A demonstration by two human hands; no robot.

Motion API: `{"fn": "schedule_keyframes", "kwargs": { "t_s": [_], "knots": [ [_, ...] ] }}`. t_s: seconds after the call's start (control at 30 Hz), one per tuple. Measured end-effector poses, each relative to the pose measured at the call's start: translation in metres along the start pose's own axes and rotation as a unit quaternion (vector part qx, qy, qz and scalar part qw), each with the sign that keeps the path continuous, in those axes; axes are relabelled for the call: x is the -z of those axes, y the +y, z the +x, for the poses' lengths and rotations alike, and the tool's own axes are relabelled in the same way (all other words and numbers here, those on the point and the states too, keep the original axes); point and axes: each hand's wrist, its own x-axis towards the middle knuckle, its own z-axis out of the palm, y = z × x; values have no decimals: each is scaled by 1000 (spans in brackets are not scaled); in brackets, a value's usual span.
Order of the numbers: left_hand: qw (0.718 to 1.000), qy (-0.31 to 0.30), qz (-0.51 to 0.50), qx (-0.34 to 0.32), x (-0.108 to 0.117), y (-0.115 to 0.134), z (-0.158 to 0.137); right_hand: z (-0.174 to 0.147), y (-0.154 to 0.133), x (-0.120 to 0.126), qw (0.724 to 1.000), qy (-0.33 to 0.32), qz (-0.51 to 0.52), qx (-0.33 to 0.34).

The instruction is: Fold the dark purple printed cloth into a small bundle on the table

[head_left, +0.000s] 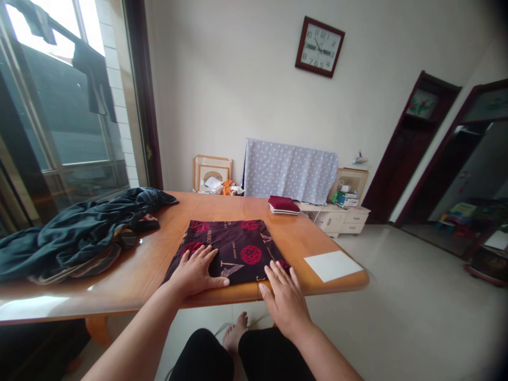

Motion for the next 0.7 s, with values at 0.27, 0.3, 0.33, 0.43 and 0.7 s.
{"fn": "schedule_keyframes", "kwargs": {
  "t_s": [0.27, 0.3, 0.33, 0.43, 0.7],
  "knots": [
    [1000, 4, -6, -8, 2, 0, -1, 0, 31, 0, 997, -2, -36, -64],
    [1000, 4, -7, -7, 2, 0, -1, -1, 36, 0, 996, 13, -41, -79],
    [1000, 3, -7, -7, 2, 0, -1, -1, 40, 0, 995, 28, -45, -90],
    [1000, 0, -5, -6, 1, 0, 0, -3, 53, 0, 991, 55, -58, -105],
    [1000, -3, 1, -8, 0, -2, 0, 10, 60, 5, 992, 47, -38, -111]
  ]
}}
